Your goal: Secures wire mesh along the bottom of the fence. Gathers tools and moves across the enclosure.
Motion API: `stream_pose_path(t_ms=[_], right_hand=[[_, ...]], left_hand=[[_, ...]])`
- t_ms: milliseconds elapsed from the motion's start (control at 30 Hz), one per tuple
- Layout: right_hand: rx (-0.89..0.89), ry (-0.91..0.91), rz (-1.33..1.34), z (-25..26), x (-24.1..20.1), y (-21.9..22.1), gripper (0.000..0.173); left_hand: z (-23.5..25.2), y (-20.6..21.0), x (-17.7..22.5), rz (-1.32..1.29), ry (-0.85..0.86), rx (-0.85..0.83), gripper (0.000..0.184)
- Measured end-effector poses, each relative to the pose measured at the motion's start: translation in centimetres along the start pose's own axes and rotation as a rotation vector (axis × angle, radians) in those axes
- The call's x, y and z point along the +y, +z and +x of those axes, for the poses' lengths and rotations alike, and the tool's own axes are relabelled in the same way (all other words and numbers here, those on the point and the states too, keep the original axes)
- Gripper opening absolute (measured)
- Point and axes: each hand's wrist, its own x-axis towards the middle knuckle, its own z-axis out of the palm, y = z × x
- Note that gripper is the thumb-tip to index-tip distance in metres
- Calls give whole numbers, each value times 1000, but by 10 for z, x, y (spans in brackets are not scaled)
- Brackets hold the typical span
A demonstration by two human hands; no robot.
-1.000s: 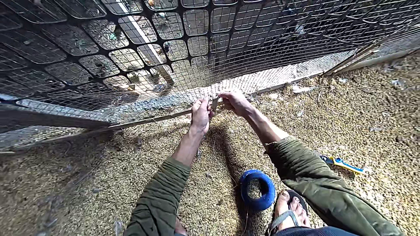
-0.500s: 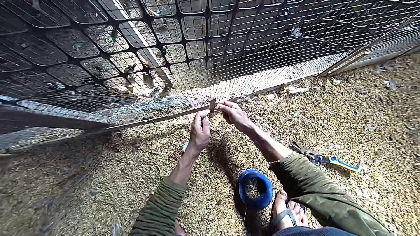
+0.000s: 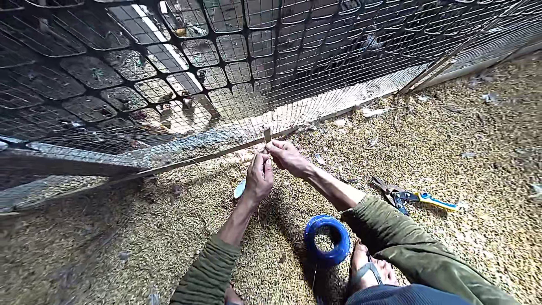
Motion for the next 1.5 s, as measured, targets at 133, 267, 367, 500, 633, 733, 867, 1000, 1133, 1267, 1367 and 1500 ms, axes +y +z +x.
stream_pose_path(t_ms=[133, 267, 367, 500, 633, 733, 867, 1000, 1133, 1267, 1367, 1500], right_hand=[[-7, -66, -129, 1, 5, -7, 30], [17, -76, -295, -4, 1, -8, 34], [26, -92, -356, -5, -1, -9, 34], [34, -108, -412, -8, -6, -12, 34], [32, -115, -407, -9, -7, -9, 34], [32, -116, -338, -8, -5, -8, 35], [63, -132, -274, -6, 8, -13, 36], [95, -128, -271, -7, 4, -13, 31], [97, -148, -275, -4, 1, -12, 32], [103, -144, -249, -5, 1, -13, 33], [113, -143, -238, -4, 0, -18, 32], [152, -148, -237, 5, -1, -30, 37]], left_hand=[[2, -8, -7, -8, -23, 36, 27], [25, -17, -28, 273, 413, 153, 25], [48, -20, -37, 369, 624, 84, 22], [64, -26, -47, 428, 758, 19, 22], [70, -32, -59, 440, 832, -13, 21], [73, -33, -58, 410, 827, -8, 20], [66, -30, -50, 366, 817, 62, 18], [48, -24, -48, 290, 779, 112, 17], [42, -23, -47, 269, 734, 145, 16], [43, -21, -53, 227, 634, 163, 17], [53, -20, -55, 197, 574, 176, 18], [72, -18, -54, 228, 572, 228, 17]])
